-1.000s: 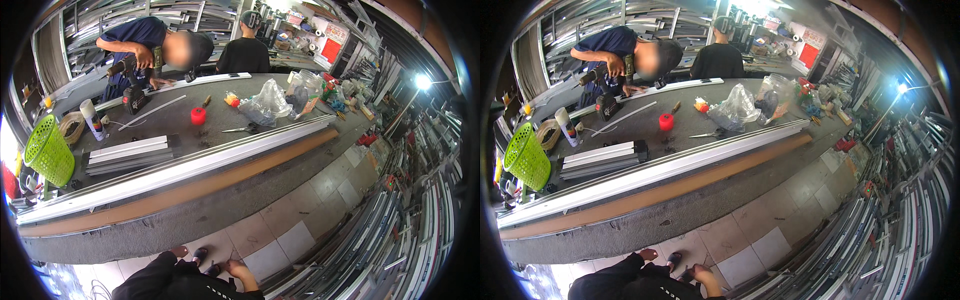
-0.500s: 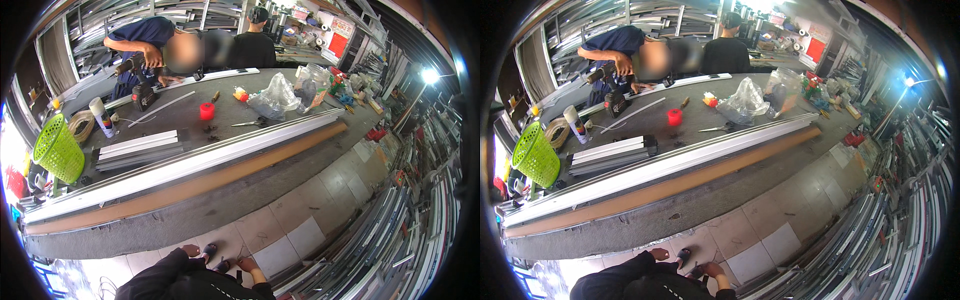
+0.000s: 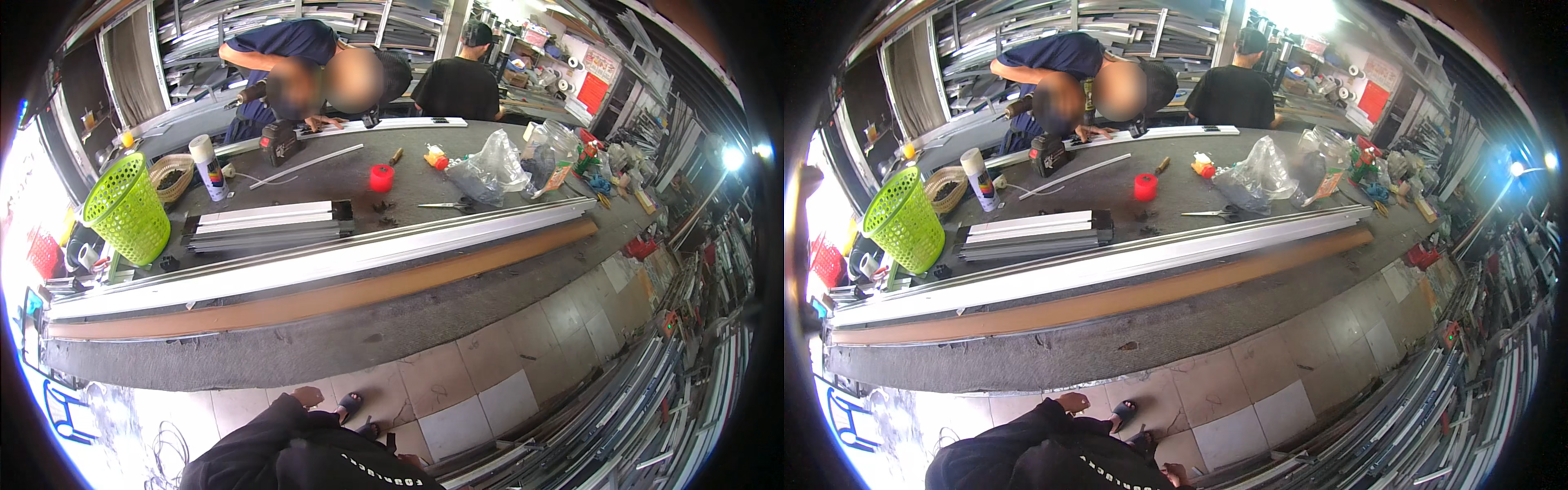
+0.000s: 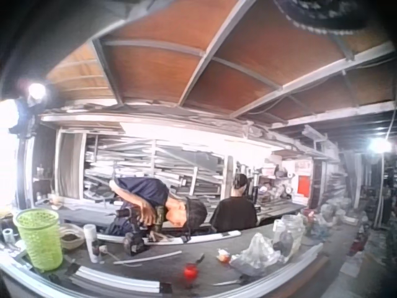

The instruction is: The person uses shears to cut a small piece from a cardboard strip, then places the shears down. They pick up a long metal frame and insert a small metal piece into its channel, sliding it along the length. The person repeats this with another metal frame, inserting and sliding the piece into place.

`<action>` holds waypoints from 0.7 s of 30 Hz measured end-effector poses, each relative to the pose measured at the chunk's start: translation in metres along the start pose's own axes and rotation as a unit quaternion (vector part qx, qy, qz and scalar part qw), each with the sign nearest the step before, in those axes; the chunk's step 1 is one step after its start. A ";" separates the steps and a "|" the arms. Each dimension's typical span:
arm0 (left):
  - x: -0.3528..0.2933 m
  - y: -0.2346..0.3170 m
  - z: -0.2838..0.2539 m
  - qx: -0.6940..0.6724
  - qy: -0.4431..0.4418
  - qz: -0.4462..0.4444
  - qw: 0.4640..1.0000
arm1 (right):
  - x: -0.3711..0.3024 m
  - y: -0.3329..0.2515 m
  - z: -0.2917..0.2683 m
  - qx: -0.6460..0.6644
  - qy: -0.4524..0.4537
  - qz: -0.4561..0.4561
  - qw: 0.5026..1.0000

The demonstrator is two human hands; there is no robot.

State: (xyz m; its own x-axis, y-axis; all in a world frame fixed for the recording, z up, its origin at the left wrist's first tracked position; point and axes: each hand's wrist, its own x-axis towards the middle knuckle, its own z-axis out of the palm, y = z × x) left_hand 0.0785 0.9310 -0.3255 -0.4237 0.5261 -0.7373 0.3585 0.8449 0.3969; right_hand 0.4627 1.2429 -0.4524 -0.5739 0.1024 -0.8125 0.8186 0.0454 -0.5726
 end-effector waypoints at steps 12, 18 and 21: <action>0.023 -0.034 0.012 0.124 -0.060 0.113 0.984 | 0.011 -0.070 -0.024 0.299 0.088 0.049 0.949; 0.023 0.003 -0.007 -0.024 0.022 0.091 0.995 | 0.032 -0.114 -0.027 0.166 0.106 0.066 0.978; 0.021 0.004 -0.009 -0.020 0.028 0.103 0.994 | 0.030 -0.114 -0.021 0.177 0.096 0.077 0.977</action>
State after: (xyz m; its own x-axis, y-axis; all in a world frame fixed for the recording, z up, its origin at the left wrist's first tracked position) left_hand 0.0635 0.9460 -0.3344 -0.3903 0.6918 -0.6075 0.4087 0.7215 0.5590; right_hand 0.3525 1.2622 -0.4091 -0.4023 0.2674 -0.8756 0.8167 -0.3274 -0.4752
